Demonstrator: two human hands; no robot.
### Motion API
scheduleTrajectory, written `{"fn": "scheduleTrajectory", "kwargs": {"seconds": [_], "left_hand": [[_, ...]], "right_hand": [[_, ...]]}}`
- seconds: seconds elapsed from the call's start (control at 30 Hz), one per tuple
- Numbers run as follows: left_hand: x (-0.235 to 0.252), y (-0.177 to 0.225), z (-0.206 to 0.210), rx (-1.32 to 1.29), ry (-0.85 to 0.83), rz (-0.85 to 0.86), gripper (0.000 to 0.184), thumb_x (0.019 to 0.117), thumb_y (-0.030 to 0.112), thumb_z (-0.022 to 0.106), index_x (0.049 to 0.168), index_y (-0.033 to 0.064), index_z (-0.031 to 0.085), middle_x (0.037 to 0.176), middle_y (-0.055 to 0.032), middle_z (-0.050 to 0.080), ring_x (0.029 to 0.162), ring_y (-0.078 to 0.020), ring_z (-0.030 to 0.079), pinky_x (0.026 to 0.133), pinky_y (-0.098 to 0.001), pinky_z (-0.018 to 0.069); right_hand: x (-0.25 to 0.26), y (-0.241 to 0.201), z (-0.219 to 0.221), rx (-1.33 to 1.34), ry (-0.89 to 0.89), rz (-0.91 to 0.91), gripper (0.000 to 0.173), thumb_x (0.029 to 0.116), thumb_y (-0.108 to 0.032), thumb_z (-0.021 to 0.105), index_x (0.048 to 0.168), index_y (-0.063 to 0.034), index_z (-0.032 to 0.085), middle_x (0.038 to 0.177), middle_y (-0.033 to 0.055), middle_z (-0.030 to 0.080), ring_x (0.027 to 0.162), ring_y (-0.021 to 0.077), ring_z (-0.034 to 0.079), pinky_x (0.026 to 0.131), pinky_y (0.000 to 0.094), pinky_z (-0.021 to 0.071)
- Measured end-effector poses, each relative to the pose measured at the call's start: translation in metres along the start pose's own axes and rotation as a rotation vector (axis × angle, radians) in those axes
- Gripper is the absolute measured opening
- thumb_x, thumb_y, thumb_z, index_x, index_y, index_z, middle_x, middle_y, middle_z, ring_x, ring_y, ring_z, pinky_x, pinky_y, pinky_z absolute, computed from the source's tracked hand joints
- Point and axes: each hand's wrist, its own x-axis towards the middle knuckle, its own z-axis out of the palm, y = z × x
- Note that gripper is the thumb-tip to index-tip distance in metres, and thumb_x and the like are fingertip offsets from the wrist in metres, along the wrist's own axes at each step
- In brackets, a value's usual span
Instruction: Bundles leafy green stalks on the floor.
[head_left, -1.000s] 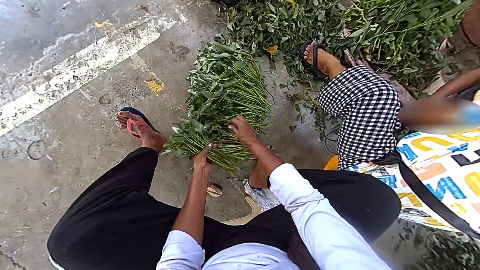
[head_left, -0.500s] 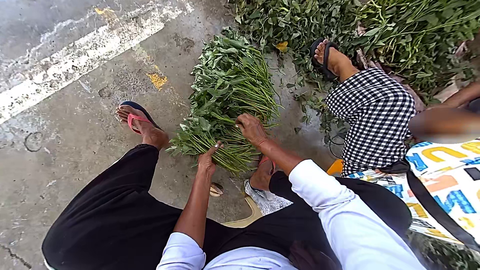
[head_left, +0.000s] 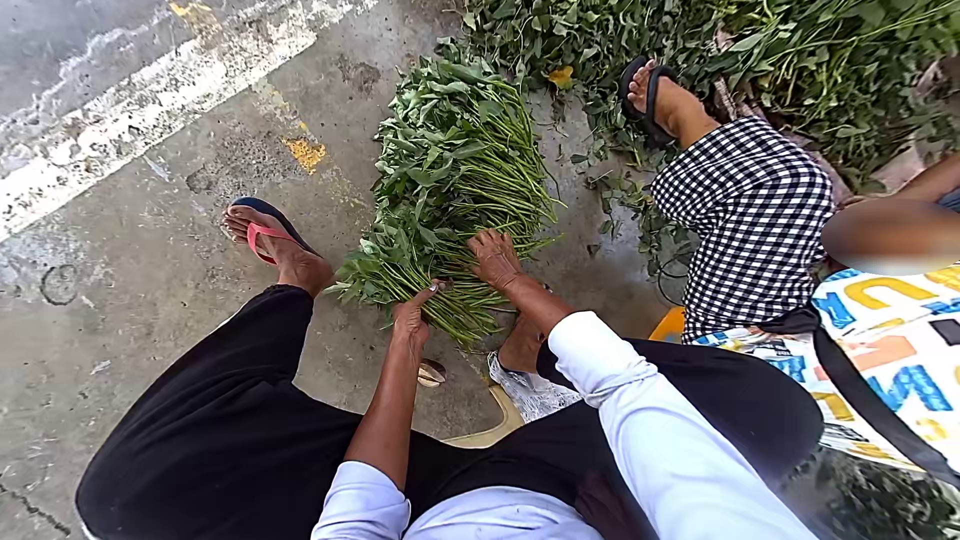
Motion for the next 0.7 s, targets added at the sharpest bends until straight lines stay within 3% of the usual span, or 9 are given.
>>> {"fn": "scheduleTrajectory", "kwargs": {"seconds": [0.07,0.17,0.27,0.4,0.53,0.63,0.7], "left_hand": [[0.000,0.001,-0.001,0.012,-0.013,0.001,0.040,0.0891,-0.010,0.067,0.128,-0.0027,0.060,0.103,-0.0198,0.073,0.092,-0.0295,0.072,0.084,-0.0438,0.0601],[-0.001,0.004,0.001,-0.017,0.044,0.014,0.034,0.0902,-0.008,0.066,0.124,-0.0040,0.062,0.099,-0.0203,0.073,0.088,-0.0286,0.072,0.082,-0.0428,0.0601],[0.001,0.007,0.001,-0.080,0.205,0.068,0.036,0.0904,-0.007,0.065,0.125,-0.0040,0.056,0.099,-0.0214,0.069,0.084,-0.0293,0.071,0.078,-0.0437,0.0610],[0.010,0.007,-0.007,-0.089,0.326,0.093,0.045,0.0904,-0.005,0.067,0.132,-0.0036,0.049,0.105,-0.0236,0.066,0.087,-0.0312,0.070,0.077,-0.0458,0.0614],[0.006,0.009,-0.003,-0.059,0.223,0.059,0.041,0.0916,-0.006,0.065,0.130,-0.0050,0.050,0.104,-0.0229,0.066,0.084,-0.0299,0.071,0.076,-0.0436,0.0626],[-0.004,0.008,0.009,-0.078,0.088,0.048,0.035,0.0915,-0.008,0.065,0.125,-0.0045,0.055,0.102,-0.0207,0.067,0.084,-0.0295,0.071,0.077,-0.0442,0.0623],[-0.009,0.008,0.013,-0.106,0.047,0.052,0.035,0.0904,-0.009,0.066,0.124,-0.0044,0.057,0.102,-0.0200,0.069,0.085,-0.0298,0.071,0.078,-0.0447,0.0622]], "right_hand": [[0.005,0.008,0.013,-0.116,0.008,0.042,0.036,0.0860,-0.013,0.079,0.115,0.0046,0.069,0.125,0.0260,0.064,0.123,0.0459,0.057,0.096,0.0653,0.0428],[0.007,0.011,0.020,-0.106,0.058,0.078,0.019,0.0945,0.000,0.060,0.110,0.0038,0.071,0.122,0.0250,0.066,0.120,0.0451,0.059,0.096,0.0645,0.0430],[0.012,0.010,-0.006,0.071,0.007,0.168,0.026,0.1004,-0.008,0.056,0.121,-0.0015,0.071,0.126,0.0224,0.068,0.121,0.0424,0.062,0.103,0.0643,0.0397],[0.018,0.017,-0.060,0.341,-0.007,0.318,0.029,0.1034,-0.012,0.056,0.127,0.0001,0.067,0.120,0.0247,0.069,0.113,0.0422,0.067,0.100,0.0619,0.0493],[0.006,0.005,-0.082,0.659,-0.009,0.405,0.029,0.1034,-0.016,0.061,0.126,0.0014,0.066,0.106,0.0201,0.071,0.083,0.0282,0.071,0.080,0.0460,0.0590],[-0.013,-0.026,-0.069,0.911,-0.030,0.449,0.028,0.1041,-0.012,0.060,0.128,0.0017,0.063,0.110,0.0178,0.067,0.079,0.0199,0.068,0.073,0.0368,0.0592],[-0.031,-0.050,-0.057,1.015,-0.003,0.447,0.026,0.1030,-0.008,0.060,0.127,0.0024,0.063,0.108,0.0175,0.067,0.078,0.0200,0.068,0.071,0.0367,0.0601]]}}
